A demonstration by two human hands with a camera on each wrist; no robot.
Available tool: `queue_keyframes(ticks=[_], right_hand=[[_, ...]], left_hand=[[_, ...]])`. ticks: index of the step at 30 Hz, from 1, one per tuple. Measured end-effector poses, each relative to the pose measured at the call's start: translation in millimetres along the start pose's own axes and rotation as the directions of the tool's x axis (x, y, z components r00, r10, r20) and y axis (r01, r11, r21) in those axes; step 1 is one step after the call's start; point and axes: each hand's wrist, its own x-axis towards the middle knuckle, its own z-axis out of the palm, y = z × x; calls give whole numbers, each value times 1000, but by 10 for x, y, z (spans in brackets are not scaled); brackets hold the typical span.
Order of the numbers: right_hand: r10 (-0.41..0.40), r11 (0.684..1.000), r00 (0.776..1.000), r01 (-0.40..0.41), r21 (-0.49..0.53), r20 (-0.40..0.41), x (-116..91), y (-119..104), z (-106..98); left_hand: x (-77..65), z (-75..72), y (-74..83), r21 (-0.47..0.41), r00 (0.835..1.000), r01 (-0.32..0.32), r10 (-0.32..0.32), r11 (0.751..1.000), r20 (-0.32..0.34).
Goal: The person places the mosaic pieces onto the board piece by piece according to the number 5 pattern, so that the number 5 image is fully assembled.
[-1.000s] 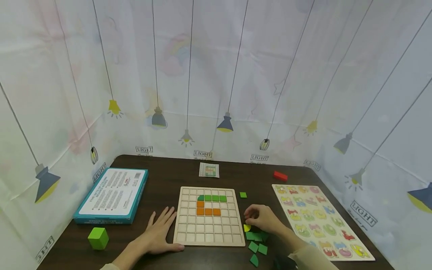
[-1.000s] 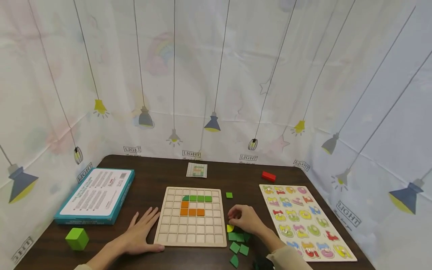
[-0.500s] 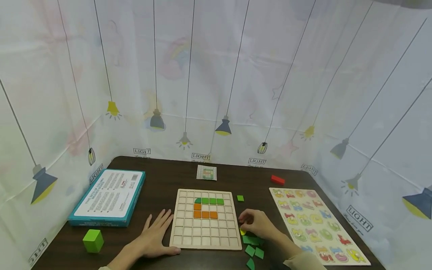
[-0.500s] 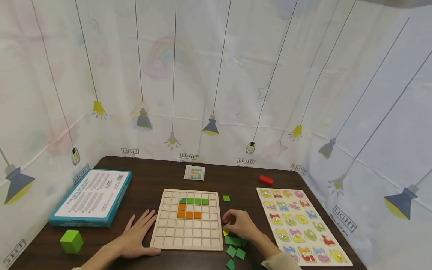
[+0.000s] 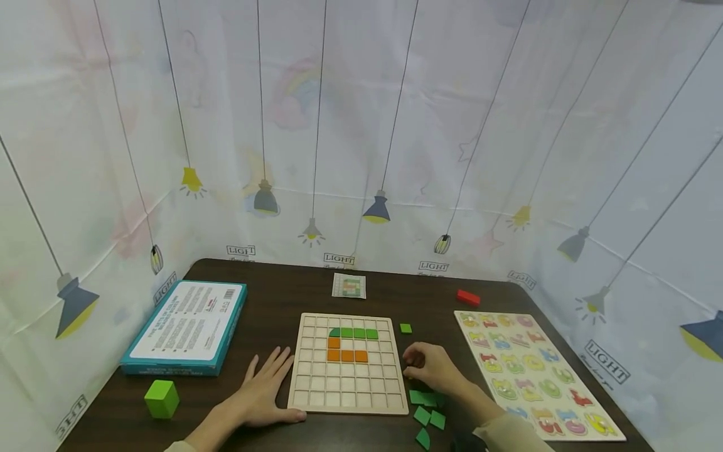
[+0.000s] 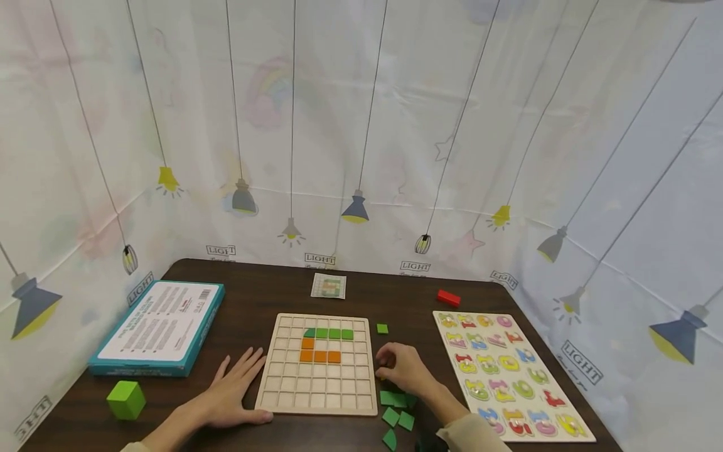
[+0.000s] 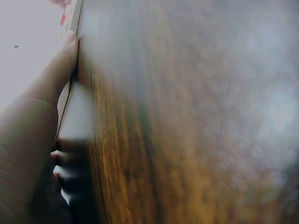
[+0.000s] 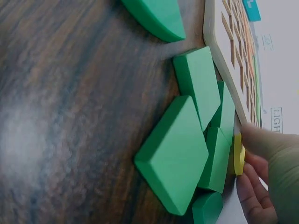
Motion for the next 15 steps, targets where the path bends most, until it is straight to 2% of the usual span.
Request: queue_keyframes(ticks=[2, 5, 9, 15], right_hand=[[8, 1000, 1000, -9, -8, -29, -4, 4, -3], [23, 997, 997, -28, -75, -71, -21, 12, -18], [23, 987, 998, -30, -155, -50, -46, 26, -51], [-3, 995, 1000, 1, -97, -20, -53, 82, -61]], left_hand=[[1, -9, 20, 1, 1000, 0, 0, 1000, 4], [-4, -23, 46, 17, 1000, 12, -12, 1000, 25], [-10, -51, 67, 19, 999, 19, -20, 1000, 37], [-16, -61, 59, 22, 999, 21, -22, 1000, 35]])
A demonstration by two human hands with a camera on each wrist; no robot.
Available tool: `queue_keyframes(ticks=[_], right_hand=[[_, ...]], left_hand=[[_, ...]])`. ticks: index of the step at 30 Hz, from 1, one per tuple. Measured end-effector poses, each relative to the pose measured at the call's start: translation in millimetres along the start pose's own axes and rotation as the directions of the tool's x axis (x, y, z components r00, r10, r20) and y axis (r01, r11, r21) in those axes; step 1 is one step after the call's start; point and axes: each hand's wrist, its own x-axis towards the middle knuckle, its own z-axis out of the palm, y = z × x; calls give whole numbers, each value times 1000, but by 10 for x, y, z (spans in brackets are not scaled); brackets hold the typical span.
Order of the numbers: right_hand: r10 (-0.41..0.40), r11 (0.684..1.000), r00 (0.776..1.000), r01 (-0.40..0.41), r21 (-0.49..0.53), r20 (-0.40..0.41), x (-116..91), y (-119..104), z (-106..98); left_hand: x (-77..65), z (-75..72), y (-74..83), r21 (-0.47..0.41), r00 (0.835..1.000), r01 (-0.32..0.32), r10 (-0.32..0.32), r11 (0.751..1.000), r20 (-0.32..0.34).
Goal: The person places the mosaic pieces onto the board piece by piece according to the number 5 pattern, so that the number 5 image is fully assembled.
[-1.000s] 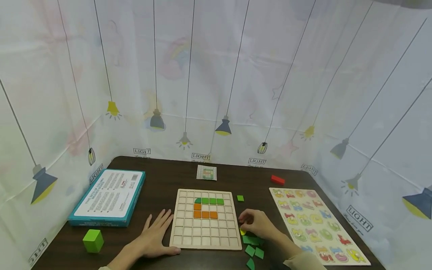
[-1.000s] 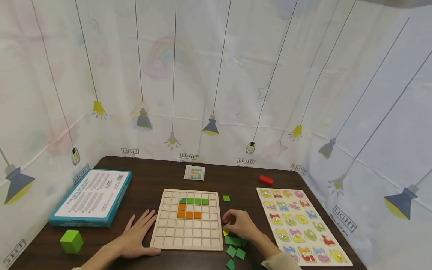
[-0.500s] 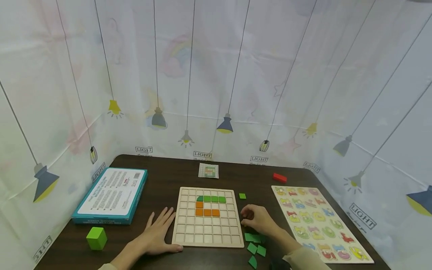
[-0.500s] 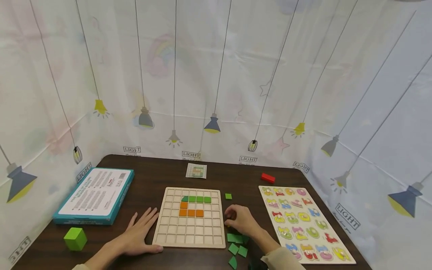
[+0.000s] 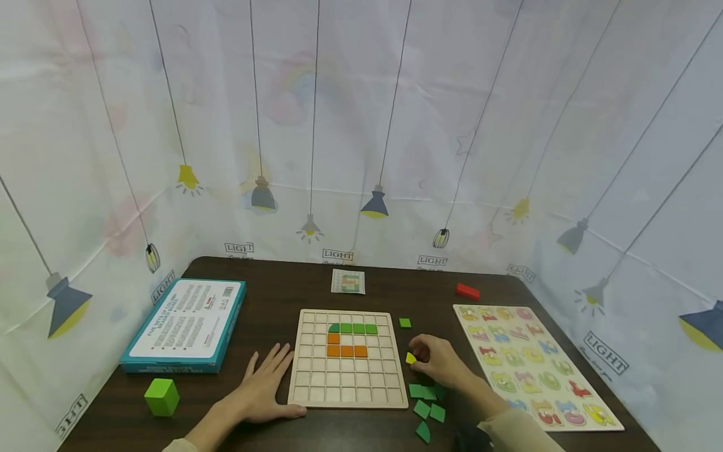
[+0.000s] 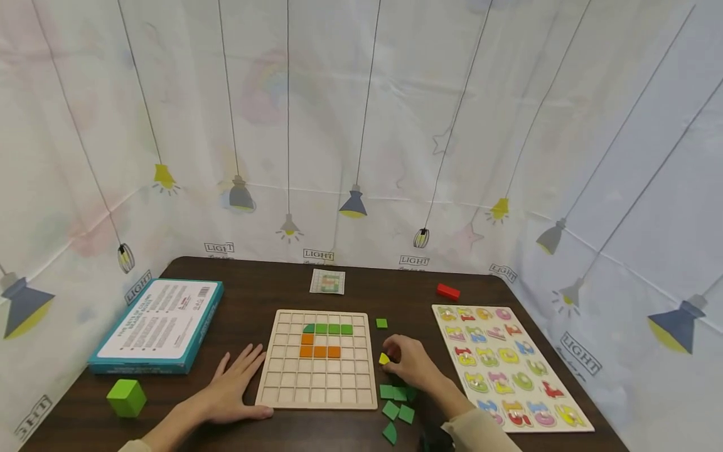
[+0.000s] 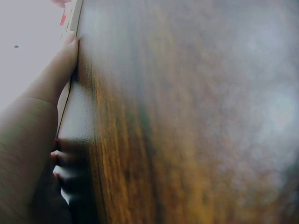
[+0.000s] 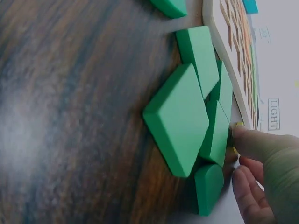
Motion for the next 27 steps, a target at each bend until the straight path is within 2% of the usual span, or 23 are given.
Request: queue_keyframes(ticks=[9, 15, 19, 23, 27], right_hand=[[-1, 997, 1000, 3, 76, -26, 32, -33, 41], [10, 997, 995, -2, 78, -98, 94, -46, 77], [-23, 994, 991, 37, 107, -132, 155, -150, 139], [-39, 989, 992, 56, 138, -122, 236, -310, 224], [-25, 988, 995, 39, 149, -98, 308, -424, 318]], left_hand=[[-4, 5, -15, -1, 1000, 8, -8, 1000, 0], [4, 16, -12, 6, 1000, 9, -9, 1000, -4], [-7, 16, -6, 4, 1000, 12, -12, 1000, -2], [-6, 3, -3, 6, 1000, 17, -17, 1000, 1], [-4, -4, 10, 6, 1000, 20, -20, 1000, 5]])
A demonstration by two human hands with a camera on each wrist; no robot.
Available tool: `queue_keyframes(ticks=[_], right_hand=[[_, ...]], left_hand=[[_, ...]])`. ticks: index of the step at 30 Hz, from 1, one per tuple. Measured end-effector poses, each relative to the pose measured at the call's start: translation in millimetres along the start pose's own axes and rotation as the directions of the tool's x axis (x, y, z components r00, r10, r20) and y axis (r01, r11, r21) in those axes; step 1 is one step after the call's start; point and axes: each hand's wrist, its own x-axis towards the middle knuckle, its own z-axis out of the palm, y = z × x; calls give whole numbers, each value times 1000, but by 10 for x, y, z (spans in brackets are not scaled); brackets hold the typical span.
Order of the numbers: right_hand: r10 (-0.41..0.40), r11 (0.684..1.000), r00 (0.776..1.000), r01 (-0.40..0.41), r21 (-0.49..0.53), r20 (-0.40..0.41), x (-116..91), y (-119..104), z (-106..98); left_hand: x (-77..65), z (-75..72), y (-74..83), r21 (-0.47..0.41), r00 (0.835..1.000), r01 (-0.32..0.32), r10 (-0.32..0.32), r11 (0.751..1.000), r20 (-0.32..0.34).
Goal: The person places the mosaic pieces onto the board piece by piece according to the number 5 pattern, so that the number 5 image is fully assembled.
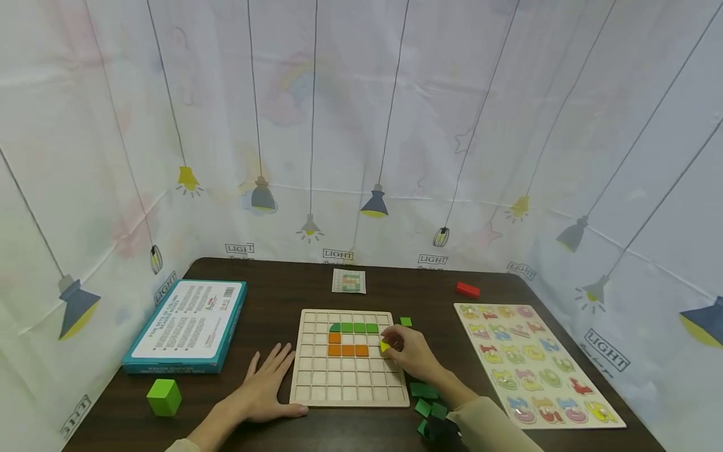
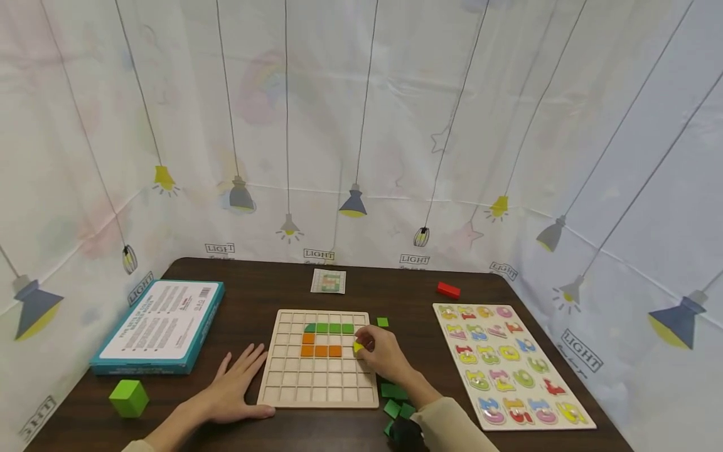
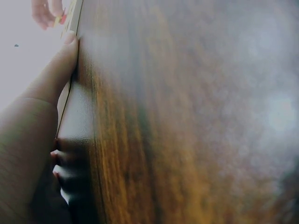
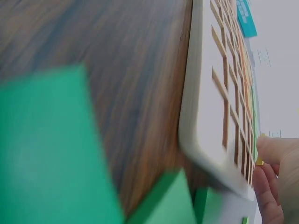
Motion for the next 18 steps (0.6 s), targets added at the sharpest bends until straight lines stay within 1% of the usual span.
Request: queue_keyframes(ticks=[3, 8, 13, 18], right_hand=[[7, 1000, 1000, -7, 10, 20, 51, -44, 74], [7, 1000, 999, -8, 16, 49, 73, -65, 155], [3, 1000, 999, -2, -11, 41, 85, -46, 198], [-16, 1000, 999, 16, -8, 31, 98, -44, 209]], left_hand=[[0, 1, 0, 6, 1000, -1, 1, 1000, 1], [7, 26, -14, 12, 1000, -3, 3, 1000, -2], [8, 35, -20, 15, 1000, 6, -6, 1000, -3], [5, 23, -14, 16, 1000, 11, -11, 1000, -1]])
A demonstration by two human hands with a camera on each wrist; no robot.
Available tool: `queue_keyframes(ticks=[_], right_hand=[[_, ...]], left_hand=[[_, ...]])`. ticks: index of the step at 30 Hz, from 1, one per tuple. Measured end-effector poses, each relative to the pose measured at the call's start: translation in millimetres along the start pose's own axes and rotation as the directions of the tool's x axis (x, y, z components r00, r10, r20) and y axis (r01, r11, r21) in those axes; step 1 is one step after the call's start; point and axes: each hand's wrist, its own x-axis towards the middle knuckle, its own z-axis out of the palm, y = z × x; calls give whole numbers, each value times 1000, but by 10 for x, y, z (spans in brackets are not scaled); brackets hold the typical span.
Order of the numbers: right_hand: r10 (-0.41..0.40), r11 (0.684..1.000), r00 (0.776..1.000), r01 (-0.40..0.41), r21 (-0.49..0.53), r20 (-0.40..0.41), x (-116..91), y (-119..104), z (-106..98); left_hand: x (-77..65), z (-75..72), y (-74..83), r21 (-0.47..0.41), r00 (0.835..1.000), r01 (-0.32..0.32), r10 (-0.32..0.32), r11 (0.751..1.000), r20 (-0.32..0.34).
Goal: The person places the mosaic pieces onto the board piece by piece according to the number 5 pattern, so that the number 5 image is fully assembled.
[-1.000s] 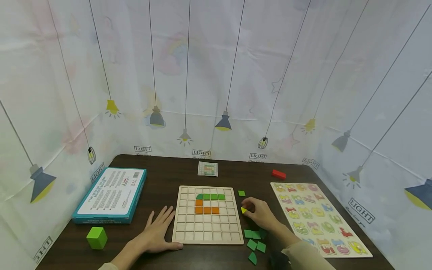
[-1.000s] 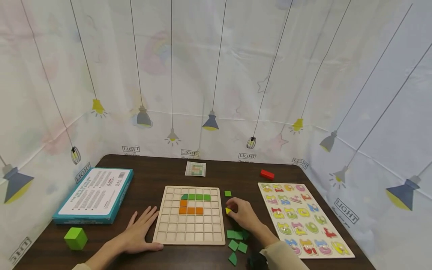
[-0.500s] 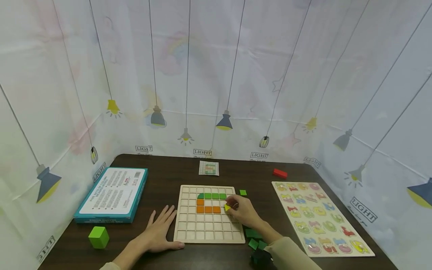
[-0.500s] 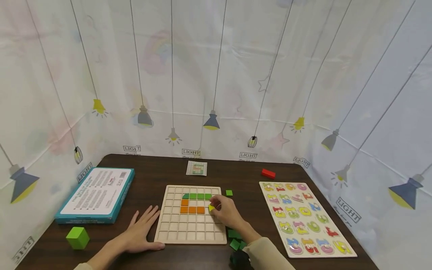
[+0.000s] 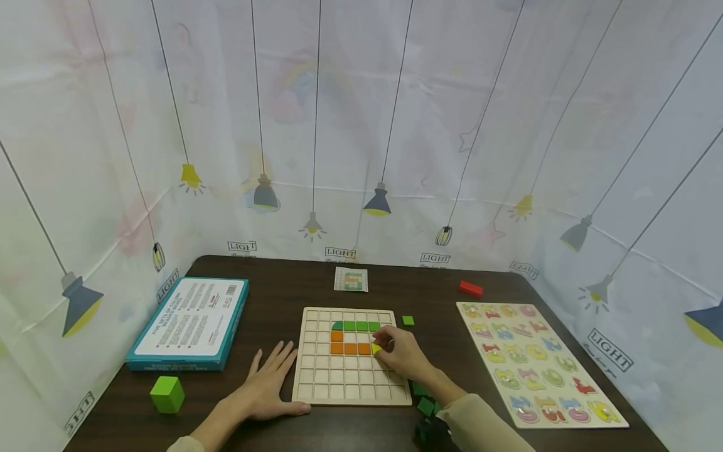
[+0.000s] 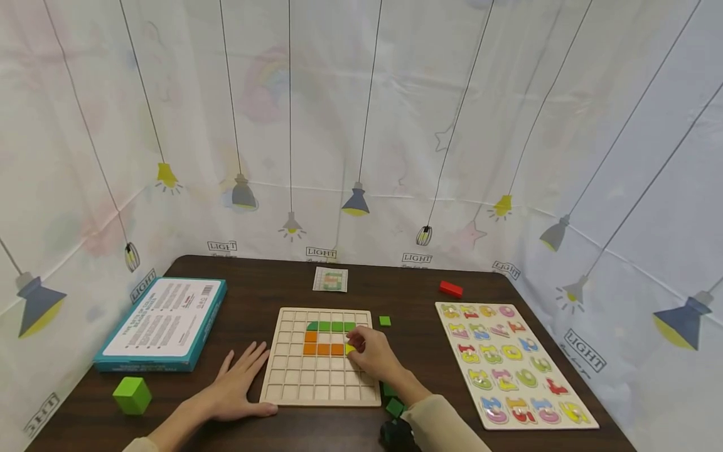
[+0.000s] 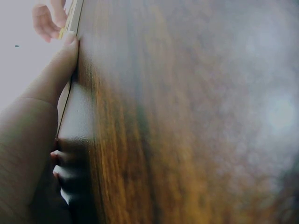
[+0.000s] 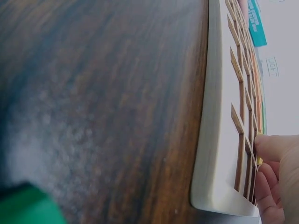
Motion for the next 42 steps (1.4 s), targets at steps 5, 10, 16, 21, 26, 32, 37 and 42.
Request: queue_keyframes(ticks=[5, 10, 16, 21, 26, 32, 37, 42], right_hand=[[-7, 1000, 1000, 7, 10, -4, -1, -6, -11], [12, 999, 1000, -12, 31, -13, 19, -11, -53], [89, 995, 994, -85, 56, -57, 10, 21, -177], [136, 990, 984, -132, 49, -112, -24, 110, -272], [188, 982, 969, -186, 31, -161, -76, 245, -346], [227, 974, 959, -228, 15, -167, -170, 357, -442], [212, 977, 969, -212, 13, -127, -306, 355, -543], [180, 984, 983, -179, 24, -39, -491, 310, -655]], left_hand=[[10, -10, 4, -4, 1000, -4, 4, 1000, -1], [16, -16, 2, -5, 1000, -10, 10, 1000, -6], [10, -37, -5, -17, 1000, -16, 16, 1000, -9], [-12, -61, 21, -11, 1000, -3, 3, 1000, -5], [-22, -58, 31, -3, 1000, 1, -1, 1000, -2], [-20, -56, 41, 0, 1000, -5, 5, 1000, 4], [-14, -48, 50, -6, 1000, -15, 15, 1000, 4], [-18, -43, 52, 6, 1000, -17, 17, 1000, -2]])
